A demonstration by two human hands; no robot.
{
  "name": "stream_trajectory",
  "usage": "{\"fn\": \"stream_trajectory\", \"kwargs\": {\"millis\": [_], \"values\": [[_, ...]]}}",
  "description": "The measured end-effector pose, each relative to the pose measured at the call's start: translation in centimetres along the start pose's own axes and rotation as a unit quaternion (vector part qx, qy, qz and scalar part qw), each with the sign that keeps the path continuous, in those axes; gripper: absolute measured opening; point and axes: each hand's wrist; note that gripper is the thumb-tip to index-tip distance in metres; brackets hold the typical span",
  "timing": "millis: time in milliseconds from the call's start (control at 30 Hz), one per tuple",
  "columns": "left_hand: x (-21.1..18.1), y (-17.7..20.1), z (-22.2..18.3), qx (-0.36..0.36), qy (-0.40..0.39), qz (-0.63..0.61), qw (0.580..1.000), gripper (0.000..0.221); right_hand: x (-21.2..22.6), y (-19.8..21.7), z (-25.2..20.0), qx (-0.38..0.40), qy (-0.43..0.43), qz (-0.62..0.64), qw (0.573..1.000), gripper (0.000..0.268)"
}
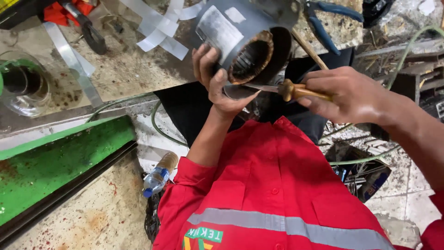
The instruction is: Extracting copper windings from an electric motor stator using pliers and a wooden stick.
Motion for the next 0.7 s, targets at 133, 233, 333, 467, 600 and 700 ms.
{"fn": "stream_trajectory", "kwargs": {"millis": [133,233,333,467,600,700], "values": [[0.1,0.7,-0.1,0.031,0.033,0.012,0.999,0.073,-2.5,0.6,0.6,0.017,0.153,-0.169,0.974,0.028],[-0.3,0.1,1.3,0.008,0.086,-0.026,0.996,0.085,-1.0,2.5,2.0,0.007,0.251,-0.366,0.896,0.024],[-0.6,-0.1,1.8,0.024,0.111,-0.012,0.993,0.083,-2.4,2.3,2.6,0.029,0.081,-0.099,0.991,0.028],[-1.3,0.2,1.3,0.022,0.058,0.005,0.998,0.075,-4.9,2.1,1.8,0.077,0.076,-0.059,0.992,0.040],[-1.7,0.1,1.9,0.011,0.026,0.032,0.999,0.083,-0.8,3.8,2.6,0.201,-0.063,-0.352,0.912,0.058],[-1.6,0.3,3.2,0.024,-0.003,0.060,0.998,0.091,6.6,4.5,6.1,0.223,-0.253,-0.286,0.897,0.077]]}}
Point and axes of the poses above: each hand's wrist, its own z-axis towards the middle knuckle, its own y-axis out of the back of the hand, x = y × z, and after that the axes turned 11 degrees about -x, right-handed
